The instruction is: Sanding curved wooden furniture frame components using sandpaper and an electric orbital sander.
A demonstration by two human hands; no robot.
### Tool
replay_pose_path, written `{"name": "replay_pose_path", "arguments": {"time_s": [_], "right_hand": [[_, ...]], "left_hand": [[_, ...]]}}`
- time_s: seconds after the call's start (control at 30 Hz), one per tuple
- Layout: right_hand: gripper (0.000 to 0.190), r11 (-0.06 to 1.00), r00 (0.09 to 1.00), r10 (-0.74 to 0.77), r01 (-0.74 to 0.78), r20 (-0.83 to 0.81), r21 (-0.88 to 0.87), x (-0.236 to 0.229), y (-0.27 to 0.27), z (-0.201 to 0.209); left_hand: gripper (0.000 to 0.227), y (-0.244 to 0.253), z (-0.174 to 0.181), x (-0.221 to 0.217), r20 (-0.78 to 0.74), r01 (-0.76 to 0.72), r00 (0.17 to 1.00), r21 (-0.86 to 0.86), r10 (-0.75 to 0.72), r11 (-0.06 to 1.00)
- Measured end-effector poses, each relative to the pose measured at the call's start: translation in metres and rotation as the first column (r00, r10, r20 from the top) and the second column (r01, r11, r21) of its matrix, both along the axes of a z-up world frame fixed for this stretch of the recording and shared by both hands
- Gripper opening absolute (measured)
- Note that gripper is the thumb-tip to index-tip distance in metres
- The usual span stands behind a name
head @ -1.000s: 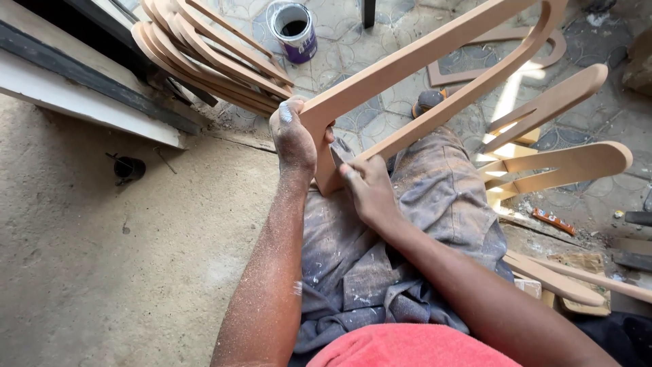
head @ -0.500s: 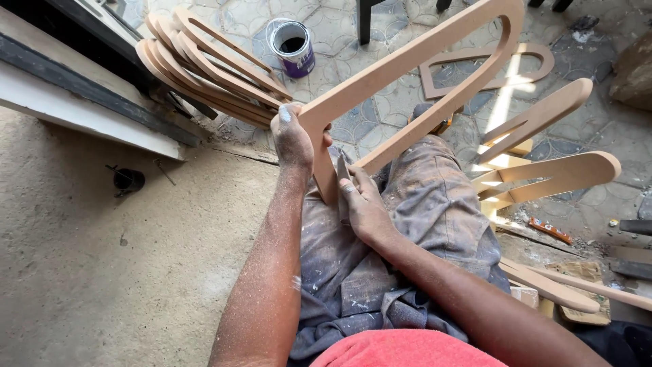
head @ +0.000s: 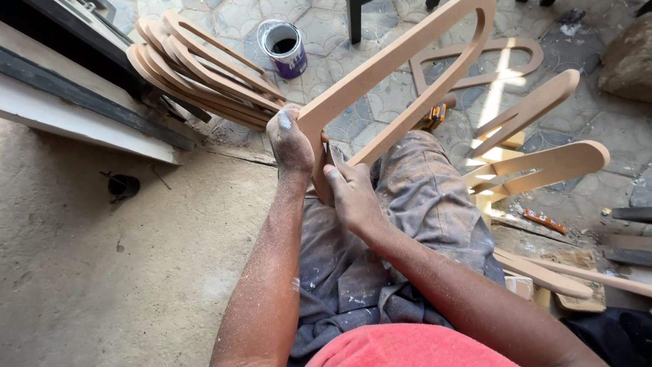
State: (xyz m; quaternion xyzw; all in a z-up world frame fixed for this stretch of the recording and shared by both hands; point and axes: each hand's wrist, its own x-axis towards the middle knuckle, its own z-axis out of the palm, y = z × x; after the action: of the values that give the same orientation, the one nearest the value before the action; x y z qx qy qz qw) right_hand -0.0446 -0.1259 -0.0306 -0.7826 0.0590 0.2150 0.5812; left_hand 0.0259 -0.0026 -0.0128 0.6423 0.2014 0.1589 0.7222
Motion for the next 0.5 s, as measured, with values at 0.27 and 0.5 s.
{"name": "replay_pose_path", "arguments": {"time_s": [0.27,0.5], "right_hand": [[0.042,0.699,0.654,0.547,-0.012,0.523,-0.715,0.018,-0.043,-0.059],[0.026,0.68,0.312,0.674,0.094,0.67,-0.727,-0.007,-0.033,-0.073]], "left_hand": [[0.029,0.019,0.004,0.015,-0.091,-0.109,0.991,-0.144,0.097,0.984],[0.025,0.029,-0.016,0.035,-0.152,-0.176,0.978,-0.248,0.141,0.952]]}}
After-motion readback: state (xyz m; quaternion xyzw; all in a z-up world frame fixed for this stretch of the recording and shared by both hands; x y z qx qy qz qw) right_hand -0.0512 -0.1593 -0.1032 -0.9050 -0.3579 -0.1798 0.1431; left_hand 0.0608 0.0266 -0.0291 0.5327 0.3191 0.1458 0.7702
